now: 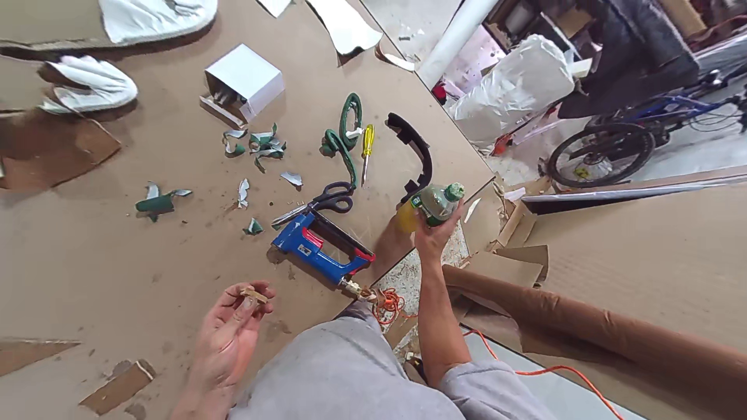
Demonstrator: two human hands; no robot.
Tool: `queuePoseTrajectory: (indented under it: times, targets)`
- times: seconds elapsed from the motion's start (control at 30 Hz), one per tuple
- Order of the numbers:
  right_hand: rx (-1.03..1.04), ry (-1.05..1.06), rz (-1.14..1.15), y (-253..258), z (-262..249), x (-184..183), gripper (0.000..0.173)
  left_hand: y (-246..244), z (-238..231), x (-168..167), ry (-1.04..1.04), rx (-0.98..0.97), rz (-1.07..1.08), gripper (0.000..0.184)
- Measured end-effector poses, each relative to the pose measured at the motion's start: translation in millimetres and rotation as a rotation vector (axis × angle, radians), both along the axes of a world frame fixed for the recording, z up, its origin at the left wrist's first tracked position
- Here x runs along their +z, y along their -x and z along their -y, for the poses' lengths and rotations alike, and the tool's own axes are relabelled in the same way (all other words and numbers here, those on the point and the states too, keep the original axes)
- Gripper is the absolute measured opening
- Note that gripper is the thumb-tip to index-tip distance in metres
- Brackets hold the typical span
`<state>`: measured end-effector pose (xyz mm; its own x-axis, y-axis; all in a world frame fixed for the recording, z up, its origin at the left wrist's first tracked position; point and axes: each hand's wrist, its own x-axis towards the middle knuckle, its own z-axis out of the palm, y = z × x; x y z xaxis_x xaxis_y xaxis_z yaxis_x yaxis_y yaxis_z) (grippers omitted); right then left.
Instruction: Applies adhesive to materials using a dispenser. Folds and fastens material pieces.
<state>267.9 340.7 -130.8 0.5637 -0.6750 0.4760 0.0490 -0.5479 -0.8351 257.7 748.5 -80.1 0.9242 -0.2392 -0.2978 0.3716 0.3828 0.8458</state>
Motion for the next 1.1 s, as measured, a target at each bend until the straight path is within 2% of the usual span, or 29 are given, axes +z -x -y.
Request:
queuePoseTrajectory:
  times: [0.13, 0.2, 0.3, 0.43, 0.53, 0.6, 0.73, 0.83, 0.97, 1.1]
  targets:
    - [0.046, 0.044, -0.041, -1.7, -11.0, 40.6, 0.103, -0.2, -5.4, -5.3, 0.026, 0.025, 0.025, 0.016]
    - [0.145, 0.083, -0.071, -0.5, -21.1, 64.5, 0.107, -1.0, -7.3, -5.4, 0.066, 0.028, 0.014, 0.016]
    - [0.494, 0.116, -0.111, 1.1, -41.8, 100.0, 0.110, 3.6, -16.7, 3.8, 0.191, 0.081, -0.043, 0.017]
    - [1.081, 0.040, -0.293, 0.0, -74.6, 133.9, 0.101, 6.5, -28.8, 11.7, 0.451, 0.164, -0.030, 0.015]
    - [1.347, 0.348, -0.557, -3.3, -106.6, 162.4, 0.093, 15.1, -35.1, 12.5, 0.545, 0.179, 0.053, 0.016]
    - [1.457, 0.608, -0.632, -7.7, -133.1, 184.7, 0.086, 20.3, -40.1, 14.5, 0.591, 0.173, 0.109, 0.016]
    - [1.499, 1.151, -0.569, -18.2, -185.3, 229.0, 0.072, 28.7, -44.3, 21.9, 0.686, 0.137, 0.220, 0.017]
    - [1.473, 1.428, -0.580, -24.2, -222.1, 263.9, 0.072, 33.9, -39.9, 25.3, 0.669, 0.137, 0.309, 0.017]
    - [1.419, 1.646, -0.626, -28.4, -257.3, 294.5, 0.071, 38.3, -43.8, 28.7, 0.584, 0.184, 0.374, 0.014]
    - [1.392, 1.758, -0.615, -29.6, -278.8, 304.6, 0.065, 41.8, -51.0, 29.0, 0.591, 0.211, 0.373, 0.015]
